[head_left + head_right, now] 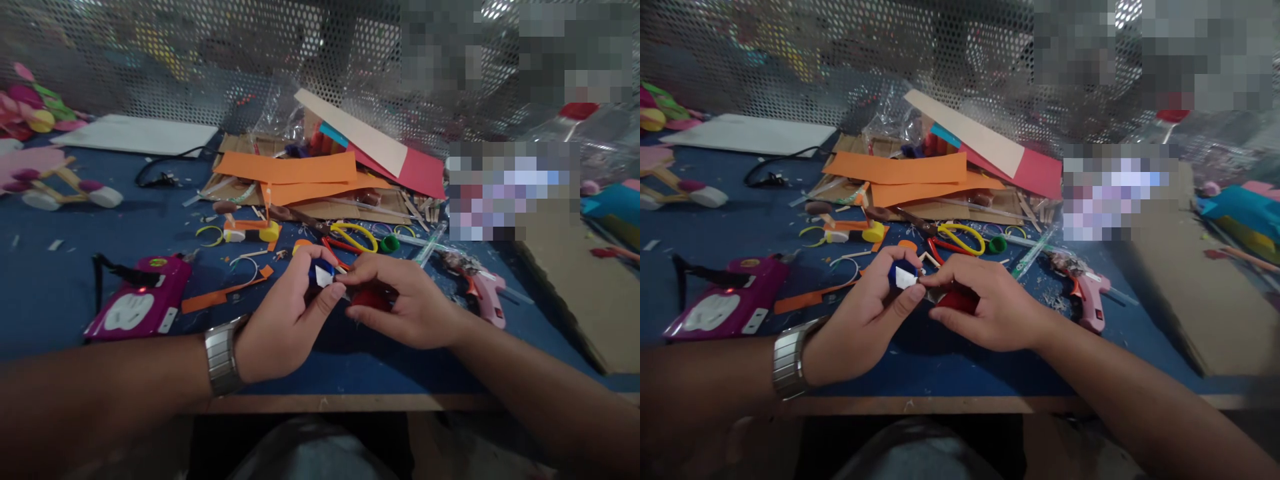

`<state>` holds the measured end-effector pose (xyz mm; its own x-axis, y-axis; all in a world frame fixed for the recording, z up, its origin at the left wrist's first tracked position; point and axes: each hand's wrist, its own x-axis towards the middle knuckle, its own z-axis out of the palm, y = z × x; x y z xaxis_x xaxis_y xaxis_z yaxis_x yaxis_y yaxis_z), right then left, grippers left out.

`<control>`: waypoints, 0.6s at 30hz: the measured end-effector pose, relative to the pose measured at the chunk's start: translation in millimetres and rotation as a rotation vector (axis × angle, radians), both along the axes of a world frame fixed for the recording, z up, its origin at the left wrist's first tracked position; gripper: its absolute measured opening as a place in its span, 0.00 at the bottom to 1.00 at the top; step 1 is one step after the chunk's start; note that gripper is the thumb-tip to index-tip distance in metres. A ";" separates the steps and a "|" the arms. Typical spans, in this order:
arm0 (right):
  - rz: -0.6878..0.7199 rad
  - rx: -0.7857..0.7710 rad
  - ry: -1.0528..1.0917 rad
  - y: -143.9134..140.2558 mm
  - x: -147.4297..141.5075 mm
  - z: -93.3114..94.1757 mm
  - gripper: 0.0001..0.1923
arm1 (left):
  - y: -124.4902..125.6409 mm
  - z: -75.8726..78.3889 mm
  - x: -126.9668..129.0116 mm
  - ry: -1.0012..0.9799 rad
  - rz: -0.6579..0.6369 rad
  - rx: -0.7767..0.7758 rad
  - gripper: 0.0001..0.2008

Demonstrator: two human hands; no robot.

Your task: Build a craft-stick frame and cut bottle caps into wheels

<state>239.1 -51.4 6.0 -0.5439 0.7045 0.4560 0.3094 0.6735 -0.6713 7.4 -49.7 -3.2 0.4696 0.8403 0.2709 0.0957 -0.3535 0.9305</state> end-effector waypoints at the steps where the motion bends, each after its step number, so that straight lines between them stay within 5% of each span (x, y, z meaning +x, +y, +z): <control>1: 0.005 0.001 0.003 0.2 0.1 0.2 0.14 | -0.2 0.1 0.0 -0.007 -0.003 -0.010 0.07; 13: -0.008 -0.001 0.009 0.9 0.2 1.2 0.15 | -5.2 -1.6 0.4 -0.169 0.028 -0.161 0.13; 18: 0.015 0.028 0.024 3.0 1.1 -1.8 0.15 | -0.3 0.1 0.8 -0.074 0.015 -0.081 0.09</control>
<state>240.2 -48.5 4.2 -0.5432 0.6829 0.4885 0.2835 0.6968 -0.6589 8.1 -50.0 -3.1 0.4381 0.8677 0.2350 0.0306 -0.2757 0.9607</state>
